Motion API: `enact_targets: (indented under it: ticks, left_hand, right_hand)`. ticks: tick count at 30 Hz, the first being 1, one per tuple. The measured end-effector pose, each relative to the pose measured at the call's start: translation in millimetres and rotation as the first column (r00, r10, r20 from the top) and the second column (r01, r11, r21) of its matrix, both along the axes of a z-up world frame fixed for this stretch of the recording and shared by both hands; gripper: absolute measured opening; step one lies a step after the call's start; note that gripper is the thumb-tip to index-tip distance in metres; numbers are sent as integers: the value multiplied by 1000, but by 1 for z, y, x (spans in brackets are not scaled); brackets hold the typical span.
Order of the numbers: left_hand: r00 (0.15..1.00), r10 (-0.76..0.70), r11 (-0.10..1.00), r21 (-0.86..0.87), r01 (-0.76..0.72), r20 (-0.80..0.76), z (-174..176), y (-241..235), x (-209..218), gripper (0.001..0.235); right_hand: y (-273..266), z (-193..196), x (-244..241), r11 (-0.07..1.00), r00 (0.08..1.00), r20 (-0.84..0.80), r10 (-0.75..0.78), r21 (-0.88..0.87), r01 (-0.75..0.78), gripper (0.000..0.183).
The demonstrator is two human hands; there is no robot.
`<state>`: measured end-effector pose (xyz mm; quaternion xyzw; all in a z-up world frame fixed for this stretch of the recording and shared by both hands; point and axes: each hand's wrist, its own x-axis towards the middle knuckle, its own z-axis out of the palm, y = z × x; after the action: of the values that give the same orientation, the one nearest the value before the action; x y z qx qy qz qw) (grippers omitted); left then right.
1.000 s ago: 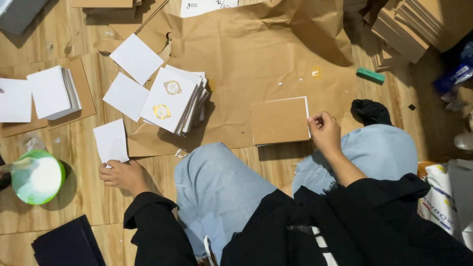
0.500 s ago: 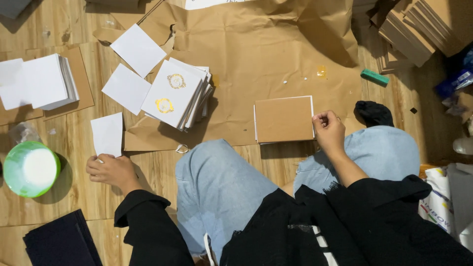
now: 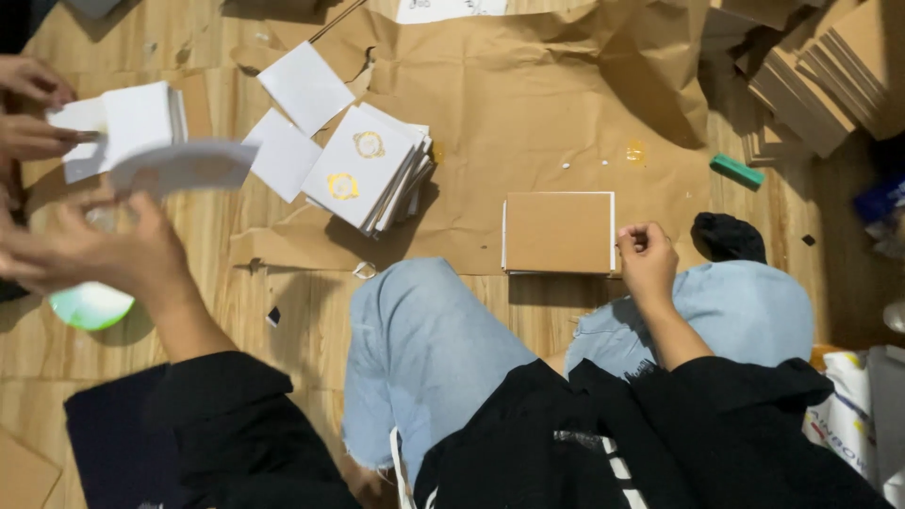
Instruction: Manually assembling printed cards by applying glue and stacking components.
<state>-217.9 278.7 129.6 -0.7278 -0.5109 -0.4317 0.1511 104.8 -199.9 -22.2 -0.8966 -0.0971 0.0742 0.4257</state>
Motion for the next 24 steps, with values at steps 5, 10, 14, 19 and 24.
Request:
enact_targets:
  ticks: [5,10,14,19,24]
  left_hand:
    - [790,-567,797,-86,597,232,84,-77,69,14]
    - [422,-686,427,-141,893,593,106,-141,136,63]
    - [583,-674,423,-410,808,454,124,-207,166,47]
    - [494,-739,274,-465,842,458,122,-260,184,9]
    - [406,-781,196,-431,881,474,129,-286,181,9]
  right_hand:
    - [2,23,-13,996,986,154,67,48,-75,10]
    - [15,93,-41,961,969,232,84,239,-140,18]
    - [21,131,-45,919,977,206,47,374,-123,17]
    - [28,156,-31,867,988,140,61,483,-122,21]
    - [22,161,-15,812,996,83,44,578,-83,15]
